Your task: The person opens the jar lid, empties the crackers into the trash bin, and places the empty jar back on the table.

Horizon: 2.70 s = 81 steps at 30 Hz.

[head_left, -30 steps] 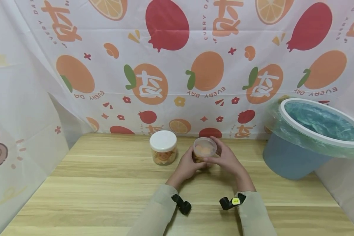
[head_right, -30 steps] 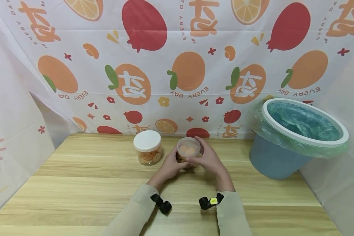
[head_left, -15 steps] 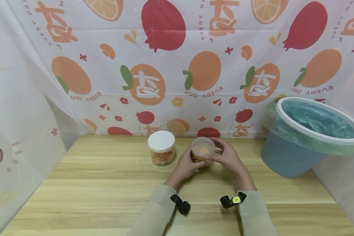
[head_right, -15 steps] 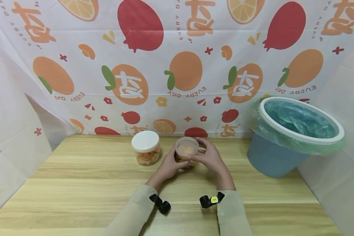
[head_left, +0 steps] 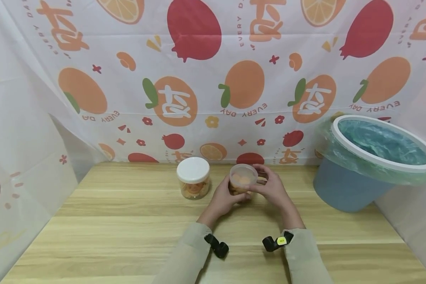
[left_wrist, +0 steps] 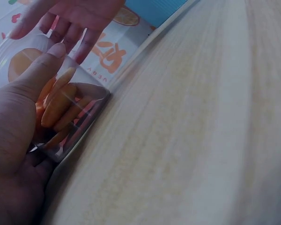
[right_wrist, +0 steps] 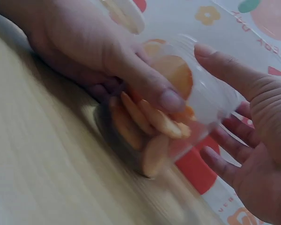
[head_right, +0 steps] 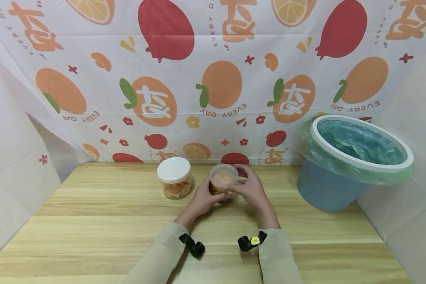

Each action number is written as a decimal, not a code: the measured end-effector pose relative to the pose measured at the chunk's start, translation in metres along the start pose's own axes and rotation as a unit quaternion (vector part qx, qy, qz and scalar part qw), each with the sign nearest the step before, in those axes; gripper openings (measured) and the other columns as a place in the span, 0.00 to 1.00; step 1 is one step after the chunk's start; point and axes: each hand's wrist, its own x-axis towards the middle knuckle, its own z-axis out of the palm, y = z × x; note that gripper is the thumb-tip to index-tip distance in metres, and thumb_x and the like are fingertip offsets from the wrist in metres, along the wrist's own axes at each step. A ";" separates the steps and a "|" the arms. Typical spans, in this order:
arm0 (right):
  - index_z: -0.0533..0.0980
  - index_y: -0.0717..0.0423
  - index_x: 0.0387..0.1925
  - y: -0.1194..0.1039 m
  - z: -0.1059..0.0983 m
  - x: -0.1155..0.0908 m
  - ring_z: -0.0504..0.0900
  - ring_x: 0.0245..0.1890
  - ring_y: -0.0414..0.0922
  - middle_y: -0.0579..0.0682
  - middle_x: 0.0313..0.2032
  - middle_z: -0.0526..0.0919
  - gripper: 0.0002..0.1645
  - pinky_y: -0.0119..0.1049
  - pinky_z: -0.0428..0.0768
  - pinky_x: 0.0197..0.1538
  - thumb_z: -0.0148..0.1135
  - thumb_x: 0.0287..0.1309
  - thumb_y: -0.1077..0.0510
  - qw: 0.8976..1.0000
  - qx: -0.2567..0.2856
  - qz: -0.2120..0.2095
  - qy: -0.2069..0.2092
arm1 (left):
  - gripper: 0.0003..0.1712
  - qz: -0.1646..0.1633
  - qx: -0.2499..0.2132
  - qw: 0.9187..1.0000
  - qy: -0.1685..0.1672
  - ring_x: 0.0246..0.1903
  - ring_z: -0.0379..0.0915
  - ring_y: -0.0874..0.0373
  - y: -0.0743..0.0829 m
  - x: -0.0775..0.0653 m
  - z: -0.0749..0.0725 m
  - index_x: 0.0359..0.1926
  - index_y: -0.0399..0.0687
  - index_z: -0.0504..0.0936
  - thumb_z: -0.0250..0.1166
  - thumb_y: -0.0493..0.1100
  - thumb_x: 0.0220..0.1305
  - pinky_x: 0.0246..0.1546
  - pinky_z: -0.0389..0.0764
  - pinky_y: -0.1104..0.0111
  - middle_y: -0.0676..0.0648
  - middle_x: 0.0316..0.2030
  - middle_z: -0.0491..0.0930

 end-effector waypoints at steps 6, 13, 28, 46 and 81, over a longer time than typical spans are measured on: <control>0.59 0.44 0.75 -0.002 0.016 0.001 0.65 0.72 0.56 0.52 0.73 0.64 0.56 0.58 0.68 0.72 0.80 0.49 0.50 1.000 0.003 0.014 0.016 | 0.50 0.012 0.009 1.000 0.002 0.63 0.72 0.53 -0.001 0.000 -0.001 0.74 0.54 0.62 0.79 0.47 0.55 0.66 0.72 0.56 0.46 0.65 0.74; 0.56 0.41 0.77 -0.001 0.026 0.001 0.62 0.74 0.56 0.52 0.76 0.59 0.60 0.62 0.65 0.73 0.81 0.47 0.51 0.999 0.015 0.007 0.042 | 0.48 0.012 0.022 1.000 0.005 0.61 0.73 0.55 -0.003 0.000 -0.001 0.73 0.54 0.64 0.78 0.49 0.55 0.65 0.73 0.58 0.48 0.65 0.75; 0.60 0.43 0.76 0.000 0.048 0.003 0.68 0.68 0.55 0.49 0.73 0.66 0.59 0.55 0.68 0.69 0.83 0.44 0.49 0.995 0.016 0.009 0.099 | 0.45 0.018 0.030 0.999 0.015 0.63 0.72 0.51 -0.004 -0.001 0.000 0.73 0.49 0.65 0.75 0.46 0.57 0.67 0.72 0.54 0.44 0.65 0.76; 0.62 0.49 0.75 -0.009 0.049 -0.002 0.69 0.68 0.58 0.55 0.72 0.68 0.57 0.58 0.69 0.69 0.81 0.45 0.44 0.990 -0.051 0.003 0.128 | 0.47 0.013 0.036 0.999 0.012 0.60 0.72 0.54 -0.003 -0.001 0.000 0.74 0.53 0.63 0.75 0.46 0.56 0.65 0.73 0.56 0.47 0.64 0.76; 0.67 0.49 0.73 -0.008 0.047 -0.001 0.71 0.65 0.59 0.54 0.70 0.70 0.53 0.58 0.70 0.67 0.82 0.45 0.47 0.991 -0.040 -0.019 0.123 | 0.47 0.021 0.025 0.999 -0.007 0.60 0.73 0.56 -0.004 0.000 -0.001 0.75 0.52 0.61 0.74 0.45 0.58 0.63 0.75 0.59 0.48 0.64 0.76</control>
